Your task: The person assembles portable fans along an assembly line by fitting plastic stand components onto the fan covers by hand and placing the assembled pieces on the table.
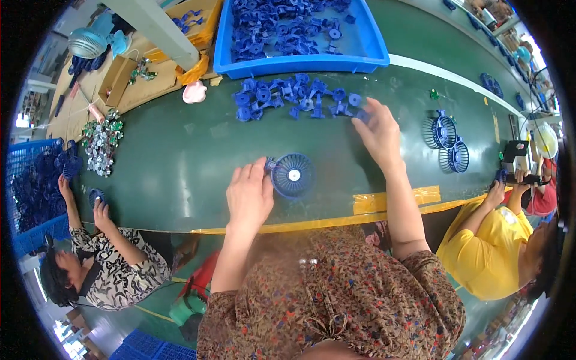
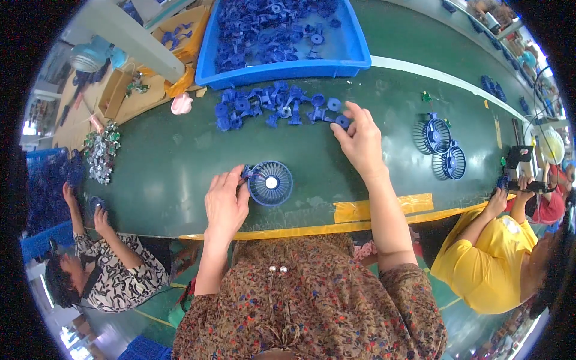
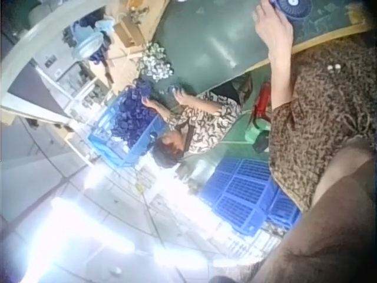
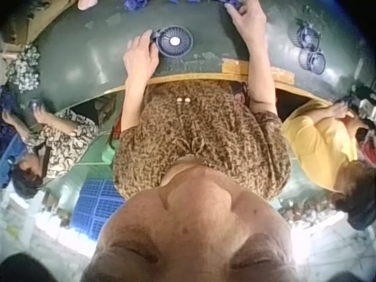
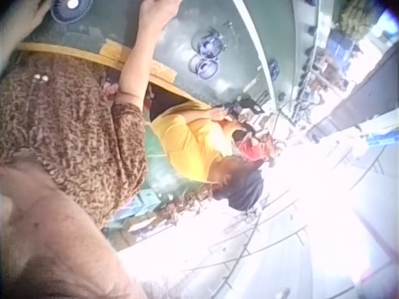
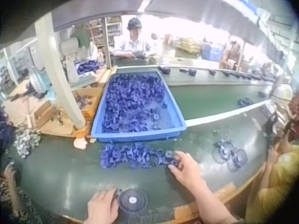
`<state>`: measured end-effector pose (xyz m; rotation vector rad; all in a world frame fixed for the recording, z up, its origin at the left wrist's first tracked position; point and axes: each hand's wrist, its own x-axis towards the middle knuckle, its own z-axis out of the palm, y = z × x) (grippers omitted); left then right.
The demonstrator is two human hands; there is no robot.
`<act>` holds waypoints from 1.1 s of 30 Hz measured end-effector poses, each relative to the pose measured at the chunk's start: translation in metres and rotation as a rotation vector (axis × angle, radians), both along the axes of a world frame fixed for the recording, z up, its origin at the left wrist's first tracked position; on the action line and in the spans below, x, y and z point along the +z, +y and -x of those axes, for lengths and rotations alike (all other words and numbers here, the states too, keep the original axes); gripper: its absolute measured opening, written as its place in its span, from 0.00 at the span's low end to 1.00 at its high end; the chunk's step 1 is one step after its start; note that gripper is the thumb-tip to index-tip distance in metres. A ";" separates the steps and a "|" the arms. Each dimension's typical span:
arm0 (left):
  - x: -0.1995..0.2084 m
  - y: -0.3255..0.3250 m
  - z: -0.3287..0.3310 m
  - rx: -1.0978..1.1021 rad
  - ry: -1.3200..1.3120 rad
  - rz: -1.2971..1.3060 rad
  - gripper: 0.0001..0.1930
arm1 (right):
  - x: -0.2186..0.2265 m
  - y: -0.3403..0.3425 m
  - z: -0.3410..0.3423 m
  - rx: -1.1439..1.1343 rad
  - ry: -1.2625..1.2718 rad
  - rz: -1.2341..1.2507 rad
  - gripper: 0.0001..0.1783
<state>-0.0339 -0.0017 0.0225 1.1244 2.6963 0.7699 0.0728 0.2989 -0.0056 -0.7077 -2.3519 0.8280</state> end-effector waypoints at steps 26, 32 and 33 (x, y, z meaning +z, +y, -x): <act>-0.010 -0.013 -0.008 0.086 -0.284 -0.235 0.04 | 0.021 -0.127 -0.014 0.424 -0.098 -0.137 0.19; -0.007 -0.010 -0.009 -0.026 0.090 -0.304 0.03 | 0.019 -0.132 -0.011 0.394 -0.092 -0.164 0.20; -0.009 -0.010 -0.010 -0.027 0.089 -0.305 0.03 | 0.019 -0.132 -0.010 0.392 -0.093 -0.164 0.20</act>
